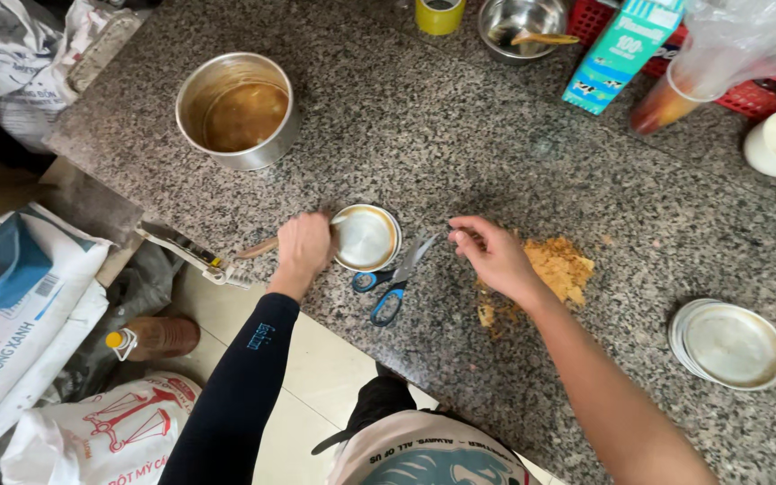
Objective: The person scrapes food residue out of metal containers onto a granite countertop by hand. Using a scraper, they collect the residue into a pile and move it into a trash bag. Finally, they wash their hands and the containers in a sink.
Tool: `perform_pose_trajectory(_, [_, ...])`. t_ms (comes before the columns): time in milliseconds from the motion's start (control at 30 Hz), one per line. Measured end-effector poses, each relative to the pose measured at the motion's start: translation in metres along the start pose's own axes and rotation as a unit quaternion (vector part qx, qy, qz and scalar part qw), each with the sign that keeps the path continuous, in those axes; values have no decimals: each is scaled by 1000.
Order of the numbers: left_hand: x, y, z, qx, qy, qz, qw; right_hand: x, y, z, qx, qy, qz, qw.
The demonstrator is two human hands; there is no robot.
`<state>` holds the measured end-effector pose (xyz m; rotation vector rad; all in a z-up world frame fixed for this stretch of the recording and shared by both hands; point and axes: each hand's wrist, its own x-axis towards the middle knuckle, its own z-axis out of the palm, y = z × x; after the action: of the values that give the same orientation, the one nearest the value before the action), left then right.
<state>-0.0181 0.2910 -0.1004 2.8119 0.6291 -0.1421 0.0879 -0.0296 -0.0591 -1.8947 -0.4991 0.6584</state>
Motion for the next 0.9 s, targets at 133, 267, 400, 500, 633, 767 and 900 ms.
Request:
perform_pose_trajectory(133, [-6,3,-24,-133,63,51,988,5,-12,16,-11,-2,-11,1000])
perform_pose_trajectory(267, [-24,27,-52,-375,-20,-28,926,7,-35,29,126,-7,58,990])
perform_pose_trajectory(400, [-40,66,-67,-413,95,130,896,8,-45,21,307,-33,111,945])
perform_pose_trajectory(500, [-39,96,-75,-446,84,155,878,-1,-39,4,339,-22,94,936])
perform_pose_trajectory(633, [-34,134,-78,-432,81,153,885,-15,-22,-23,351,54,90,930])
perform_pose_trajectory(767, [-41,171,-77,-345,39,160,924,-32,-11,-49,229,174,14,958])
perform_pose_trajectory(900, [-53,206,-70,-207,110,317,919,-49,-8,-69,207,215,-62,952])
